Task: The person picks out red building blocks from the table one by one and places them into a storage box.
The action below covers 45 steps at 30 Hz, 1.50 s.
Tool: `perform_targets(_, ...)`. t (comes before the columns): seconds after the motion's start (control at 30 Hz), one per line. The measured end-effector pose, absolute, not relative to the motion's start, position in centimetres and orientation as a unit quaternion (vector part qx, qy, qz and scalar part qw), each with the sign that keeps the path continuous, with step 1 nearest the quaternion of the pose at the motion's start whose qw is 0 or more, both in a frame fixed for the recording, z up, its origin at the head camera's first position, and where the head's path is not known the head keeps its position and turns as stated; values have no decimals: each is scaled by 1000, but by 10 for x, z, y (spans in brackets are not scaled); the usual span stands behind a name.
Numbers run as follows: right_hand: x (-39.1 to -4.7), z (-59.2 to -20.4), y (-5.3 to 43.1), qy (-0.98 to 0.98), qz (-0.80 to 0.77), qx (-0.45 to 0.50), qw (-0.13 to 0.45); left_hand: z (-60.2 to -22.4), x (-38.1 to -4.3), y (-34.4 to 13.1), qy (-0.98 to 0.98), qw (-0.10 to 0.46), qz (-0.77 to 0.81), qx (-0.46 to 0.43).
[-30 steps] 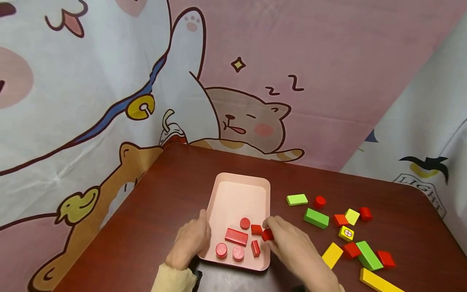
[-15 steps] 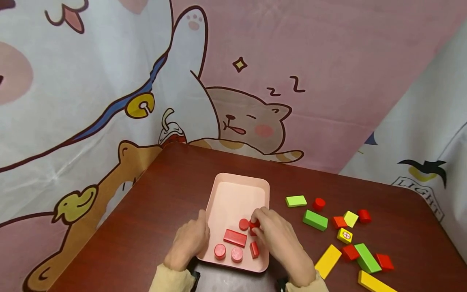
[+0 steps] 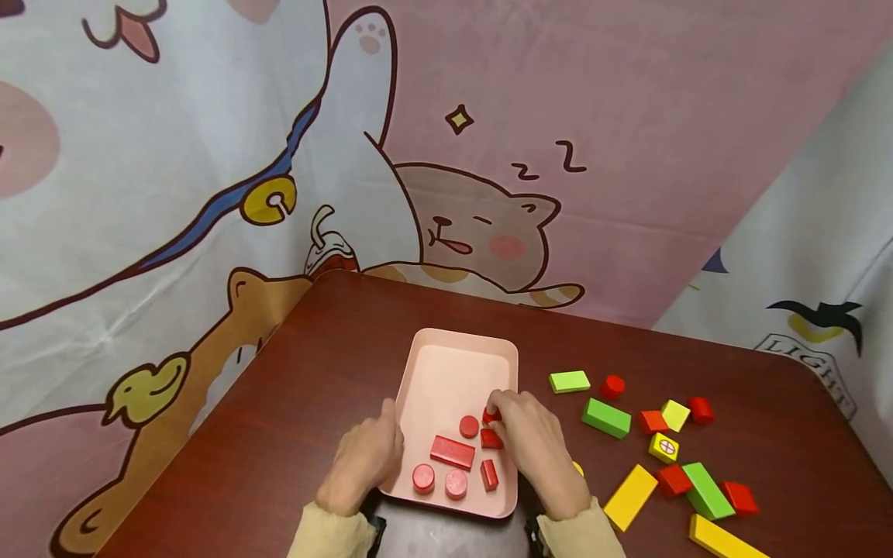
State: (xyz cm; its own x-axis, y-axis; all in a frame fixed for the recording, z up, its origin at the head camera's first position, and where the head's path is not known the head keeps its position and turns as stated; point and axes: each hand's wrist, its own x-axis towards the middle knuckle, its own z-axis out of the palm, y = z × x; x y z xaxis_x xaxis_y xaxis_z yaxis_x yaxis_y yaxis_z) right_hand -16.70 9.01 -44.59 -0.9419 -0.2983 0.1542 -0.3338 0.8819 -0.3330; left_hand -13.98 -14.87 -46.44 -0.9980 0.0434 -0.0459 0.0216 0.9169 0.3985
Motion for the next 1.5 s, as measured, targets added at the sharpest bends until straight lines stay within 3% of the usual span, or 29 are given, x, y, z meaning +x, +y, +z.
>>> perform_targets(0.23,-172,-452,92,-972,153,168,63,-462,-139,-147,979,16,200,21)
perform_targets(0.47,-171,-454,93,-974,162,154,39,-461,-137,-147,978,13,205,26)
perform_targets(0.83,-167,-450,95,-971,153,171,67,-463,-138,-149,979,21,203,19)
perform_targets(1.3,-151,-418,103,-971,163,156,77,-466,-140,-151,979,26,203,11)
perform_targets(1.5,-138,-405,116,-979,165,112,48,-468,-141,-149,980,32,198,13)
